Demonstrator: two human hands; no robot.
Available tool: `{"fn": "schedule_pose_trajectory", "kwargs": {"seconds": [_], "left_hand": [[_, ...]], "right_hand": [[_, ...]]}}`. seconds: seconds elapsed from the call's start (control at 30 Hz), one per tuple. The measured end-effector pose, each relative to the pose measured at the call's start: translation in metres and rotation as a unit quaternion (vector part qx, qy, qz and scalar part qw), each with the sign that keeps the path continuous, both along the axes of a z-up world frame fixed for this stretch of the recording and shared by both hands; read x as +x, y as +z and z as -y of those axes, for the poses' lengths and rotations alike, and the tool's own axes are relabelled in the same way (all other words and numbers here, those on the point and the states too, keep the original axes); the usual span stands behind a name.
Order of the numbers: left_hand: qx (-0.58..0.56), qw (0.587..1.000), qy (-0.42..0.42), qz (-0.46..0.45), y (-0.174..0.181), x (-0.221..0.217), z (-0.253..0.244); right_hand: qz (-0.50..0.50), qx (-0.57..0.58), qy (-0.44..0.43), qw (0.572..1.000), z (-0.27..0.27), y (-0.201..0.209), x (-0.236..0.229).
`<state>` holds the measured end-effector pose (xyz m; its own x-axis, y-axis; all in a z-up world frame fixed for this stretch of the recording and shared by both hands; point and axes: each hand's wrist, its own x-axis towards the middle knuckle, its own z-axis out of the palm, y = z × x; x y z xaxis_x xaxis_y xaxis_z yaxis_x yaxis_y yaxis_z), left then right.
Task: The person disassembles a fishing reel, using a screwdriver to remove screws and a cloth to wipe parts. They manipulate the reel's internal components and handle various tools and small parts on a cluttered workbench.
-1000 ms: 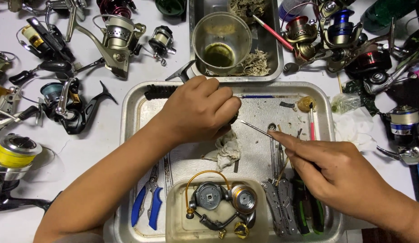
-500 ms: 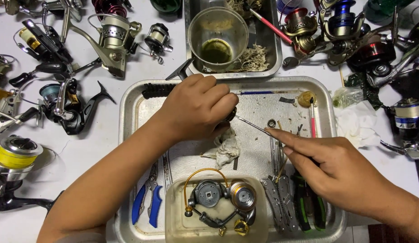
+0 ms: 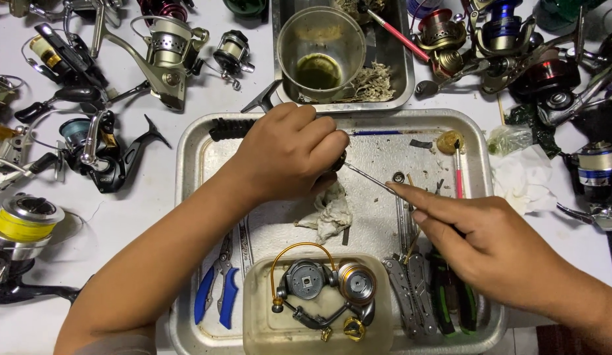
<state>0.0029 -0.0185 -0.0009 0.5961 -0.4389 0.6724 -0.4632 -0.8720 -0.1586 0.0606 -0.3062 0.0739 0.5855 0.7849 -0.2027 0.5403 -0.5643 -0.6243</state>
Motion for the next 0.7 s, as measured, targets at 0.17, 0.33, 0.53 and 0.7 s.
{"fn": "schedule_pose_trajectory", "kwargs": {"seconds": [0.17, 0.33, 0.53, 0.7], "left_hand": [[0.018, 1.000, 0.023, 0.009, 0.000, -0.002, 0.003], [0.017, 1.000, 0.021, -0.006, 0.002, -0.004, 0.003], [0.017, 0.999, 0.031, -0.005, 0.005, -0.006, 0.004], [0.025, 0.999, 0.041, 0.002, 0.008, -0.007, 0.004]], "right_hand": [[0.052, -0.040, 0.038, 0.997, -0.002, 0.000, -0.002], [0.087, -0.060, 0.063, 0.992, 0.003, -0.010, -0.005], [0.161, 0.015, 0.104, 0.981, 0.005, -0.016, -0.007], [0.214, 0.013, 0.131, 0.968, 0.007, -0.018, -0.006]]}}
